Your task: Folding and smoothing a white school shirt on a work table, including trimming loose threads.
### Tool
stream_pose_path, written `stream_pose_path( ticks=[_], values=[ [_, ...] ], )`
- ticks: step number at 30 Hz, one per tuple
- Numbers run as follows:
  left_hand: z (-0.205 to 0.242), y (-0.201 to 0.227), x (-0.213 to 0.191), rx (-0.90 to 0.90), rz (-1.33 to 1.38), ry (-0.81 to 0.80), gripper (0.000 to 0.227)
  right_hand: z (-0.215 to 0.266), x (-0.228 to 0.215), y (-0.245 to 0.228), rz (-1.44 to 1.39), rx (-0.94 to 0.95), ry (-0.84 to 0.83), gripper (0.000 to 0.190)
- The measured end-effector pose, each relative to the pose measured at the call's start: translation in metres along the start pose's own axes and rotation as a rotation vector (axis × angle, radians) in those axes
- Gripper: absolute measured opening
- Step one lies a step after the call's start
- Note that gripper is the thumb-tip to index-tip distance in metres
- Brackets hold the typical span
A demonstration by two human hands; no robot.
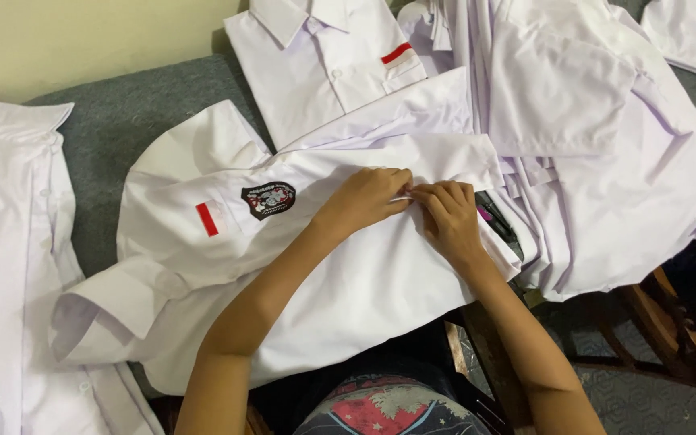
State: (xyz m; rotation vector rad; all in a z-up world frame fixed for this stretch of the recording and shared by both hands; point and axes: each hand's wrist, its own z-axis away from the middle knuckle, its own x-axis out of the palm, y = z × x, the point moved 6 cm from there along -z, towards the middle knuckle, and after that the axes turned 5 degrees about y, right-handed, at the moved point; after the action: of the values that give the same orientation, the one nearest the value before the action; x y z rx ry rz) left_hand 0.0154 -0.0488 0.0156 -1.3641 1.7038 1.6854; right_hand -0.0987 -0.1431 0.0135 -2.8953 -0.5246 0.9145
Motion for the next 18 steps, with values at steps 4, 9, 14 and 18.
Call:
stream_pose_path(
  ticks=[4, 9, 14, 18],
  values=[
    [0.011, 0.015, -0.018, -0.043, 0.116, -0.114, 0.032, -0.009, -0.009, 0.0, -0.053, -0.021, 0.033, 0.015],
    [0.057, 0.016, -0.02, -0.178, -0.019, -0.432, 0.059, -0.007, -0.017, 0.016, -0.243, 0.167, 0.085, 0.025],
    [0.144, 0.006, -0.066, -0.366, -0.069, -0.342, 0.045, 0.0, -0.036, 0.023, -0.212, 0.233, -0.051, 0.022],
    [0.252, -0.001, -0.102, -0.904, 0.05, -0.351, 0.039, 0.031, -0.058, 0.055, -0.04, 0.364, -0.229, 0.02]
  ],
)
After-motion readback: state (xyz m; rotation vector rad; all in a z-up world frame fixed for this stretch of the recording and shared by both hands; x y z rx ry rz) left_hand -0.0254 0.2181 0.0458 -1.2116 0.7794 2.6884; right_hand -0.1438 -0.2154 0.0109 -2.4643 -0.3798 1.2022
